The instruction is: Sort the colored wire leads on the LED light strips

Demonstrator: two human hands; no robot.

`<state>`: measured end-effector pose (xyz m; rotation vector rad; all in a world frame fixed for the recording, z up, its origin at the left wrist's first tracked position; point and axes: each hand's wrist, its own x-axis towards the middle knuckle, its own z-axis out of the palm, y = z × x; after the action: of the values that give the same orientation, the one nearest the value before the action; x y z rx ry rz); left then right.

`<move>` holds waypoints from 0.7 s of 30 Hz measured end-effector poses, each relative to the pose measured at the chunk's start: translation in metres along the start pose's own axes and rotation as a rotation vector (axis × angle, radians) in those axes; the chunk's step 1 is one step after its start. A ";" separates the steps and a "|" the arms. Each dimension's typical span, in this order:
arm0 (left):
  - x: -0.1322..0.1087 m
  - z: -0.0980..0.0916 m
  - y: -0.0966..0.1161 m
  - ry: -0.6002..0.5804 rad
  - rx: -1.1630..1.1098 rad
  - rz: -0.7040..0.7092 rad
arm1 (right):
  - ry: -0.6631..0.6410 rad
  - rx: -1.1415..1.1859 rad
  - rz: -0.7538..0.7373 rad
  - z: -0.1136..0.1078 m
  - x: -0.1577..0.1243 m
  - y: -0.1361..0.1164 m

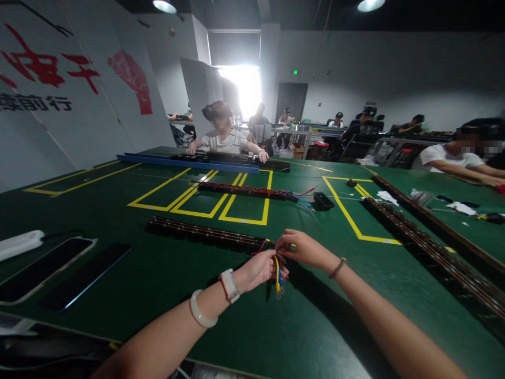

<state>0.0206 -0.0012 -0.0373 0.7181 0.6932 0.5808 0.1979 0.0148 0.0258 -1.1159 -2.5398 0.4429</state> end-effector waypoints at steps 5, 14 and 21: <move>0.004 -0.003 0.000 -0.028 -0.026 0.013 | -0.112 0.017 -0.089 -0.003 -0.001 -0.010; 0.000 0.001 0.004 -0.027 -0.030 -0.026 | -0.151 -0.025 -0.107 0.002 0.000 -0.002; -0.005 0.004 0.002 -0.051 0.018 0.038 | 0.104 0.174 -0.124 0.004 0.005 0.006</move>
<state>0.0197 -0.0047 -0.0322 0.7621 0.6390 0.5895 0.1973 0.0221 0.0204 -0.8895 -2.4120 0.5464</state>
